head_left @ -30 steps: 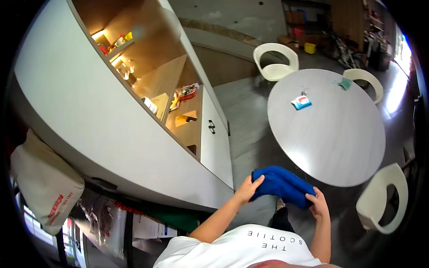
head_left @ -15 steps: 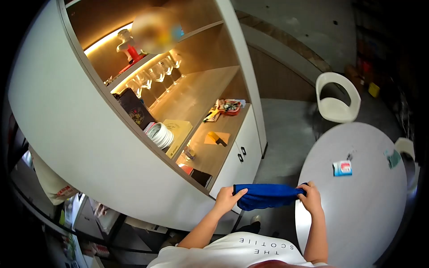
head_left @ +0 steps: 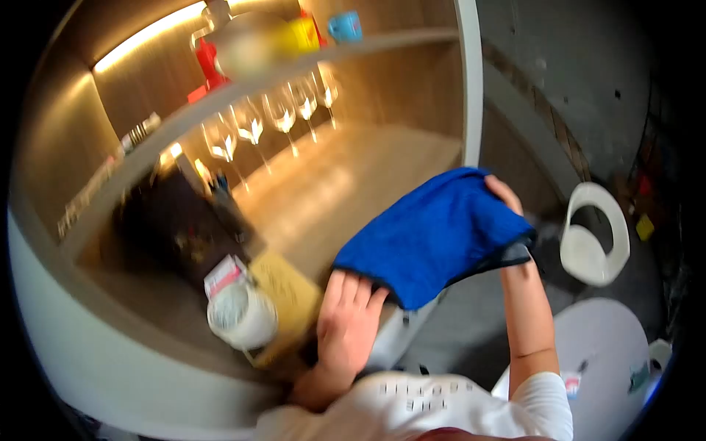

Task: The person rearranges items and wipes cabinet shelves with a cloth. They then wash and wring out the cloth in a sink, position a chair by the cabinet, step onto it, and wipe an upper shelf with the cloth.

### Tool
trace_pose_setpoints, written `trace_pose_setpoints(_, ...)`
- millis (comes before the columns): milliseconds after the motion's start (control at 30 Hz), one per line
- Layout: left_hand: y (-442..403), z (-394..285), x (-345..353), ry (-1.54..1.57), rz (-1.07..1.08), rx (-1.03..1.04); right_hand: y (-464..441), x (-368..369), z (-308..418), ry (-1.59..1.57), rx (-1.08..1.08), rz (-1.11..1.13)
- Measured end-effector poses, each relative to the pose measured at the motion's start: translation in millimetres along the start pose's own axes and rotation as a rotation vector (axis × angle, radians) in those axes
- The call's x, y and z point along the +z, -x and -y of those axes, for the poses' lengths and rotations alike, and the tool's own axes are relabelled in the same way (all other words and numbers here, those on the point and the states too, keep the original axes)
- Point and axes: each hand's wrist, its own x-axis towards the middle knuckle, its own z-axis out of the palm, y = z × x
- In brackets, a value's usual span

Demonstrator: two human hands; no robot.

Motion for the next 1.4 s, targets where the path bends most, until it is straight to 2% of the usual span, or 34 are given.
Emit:
trace_pose_setpoints(33, -8, -4, 0, -0.032, -0.08, 0.051, -43, 15, 3, 0.183, 0.053, -0.027)
trace_pose_setpoints(67, -15, -6, -5, -0.06, -0.091, 0.057, -85, 20, 7, 0.787, -0.098, 0.102)
trace_pose_setpoints(100, -17, -4, -14, -0.089, -0.137, 0.023, -126, 10, -6, 1.06, -0.216, 0.058)
trace_pose_setpoints(133, -16, -2, -19, -0.095, -0.227, -0.042, -149, 1, -22, 1.273, -0.449, 0.029)
trace_pose_setpoints(167, -19, -1, -19, -0.097, -0.324, -0.111, -144, 25, -30, 1.689, -0.845, 0.071)
trace_pose_setpoints(200, -28, 1, -15, -0.102, -0.308, -0.087, -145, 41, -38, 1.762, -0.766, 0.393)
trace_pose_setpoints(233, -36, 2, -12, -0.084, -0.446, -0.18, -137, 48, -65, 1.987, -0.573, 0.515)
trace_pose_setpoints(267, -40, 7, -15, -0.065, -0.593, -0.28, -132, 47, -92, 2.018, -0.437, 0.797)
trace_pose_setpoints(300, -40, 12, -18, -0.064, -0.61, -0.275, -120, 48, -108, 2.177, -0.403, 0.984)
trace_pose_setpoints(367, -34, 26, -22, -0.373, -0.255, 0.119, -144, 40, -108, 2.105, -0.369, 1.063)
trace_pose_setpoints(400, -39, 37, -25, -0.427, -0.34, 0.143, -164, 28, -103, 2.114, -0.418, 1.067)
trace_pose_setpoints(433, -46, 45, -20, -0.47, -0.338, 0.202, -184, 14, -96, 2.118, -0.451, 1.072)
trace_pose_setpoints(500, -53, 66, -22, -0.488, -0.346, 0.242, -227, -17, -67, 2.144, -0.377, 0.992)
trace_pose_setpoints(567, -65, 91, -12, -0.502, -0.458, 0.249, -272, -56, -41, 2.207, -0.597, 0.8)
trace_pose_setpoints(633, -78, 112, -2, -0.526, -0.553, 0.269, -310, -77, -19, 2.015, -0.553, 0.59)
trace_pose_setpoints(733, -98, 142, 14, -0.564, -0.568, 0.297, -305, -69, -25, 2.087, -0.456, 0.611)
trace_pose_setpoints(767, -102, 152, 16, -0.563, -0.585, 0.297, -290, -70, -34, 2.004, -0.773, 0.694)
trace_pose_setpoints(833, -109, 174, 16, -0.527, -0.543, 0.339, -260, -64, -28, 1.741, -0.853, 1.083)
trace_pose_setpoints(867, -113, 183, 20, -0.526, -0.63, 0.306, -259, -61, -19, 1.686, -0.705, 1.21)
trace_pose_setpoints(900, -118, 190, 22, -0.523, -0.629, 0.292, -260, -60, -9, 1.62, -0.551, 1.323)
trace_pose_setpoints(967, -126, 197, 24, -0.574, -0.573, 0.256, -287, -63, 7, 1.903, -0.459, 1.362)
trace_pose_setpoints(1000, -130, 200, 25, -0.569, -0.555, 0.22, -317, -100, -5, 1.851, -0.599, 1.261)
trace_pose_setpoints(1100, -146, 215, 20, -0.597, -0.531, 0.108, -348, -127, 13, 1.821, -0.717, 0.935)
trace_pose_setpoints(1167, -153, 230, 4, -0.603, -0.469, 0.001, -335, -125, 20, 1.371, -0.963, 0.765)
trace_pose_setpoints(1233, -162, 246, -6, -0.672, -0.494, -0.16, -305, -126, 41, 1.277, -1.136, 0.649)
trace_pose_setpoints(1300, -176, 269, -15, -0.594, -0.417, -0.266, -266, -155, 62, 1.206, -1.181, 0.636)
trace_pose_setpoints(1367, -196, 295, -9, -0.539, -0.3, -0.377, -222, -219, 71, 1.211, -1.182, 0.537)
trace_pose_setpoints(1400, -210, 308, 0, -0.556, -0.312, -0.449, -203, -259, 69, 1.36, -1.041, 0.507)
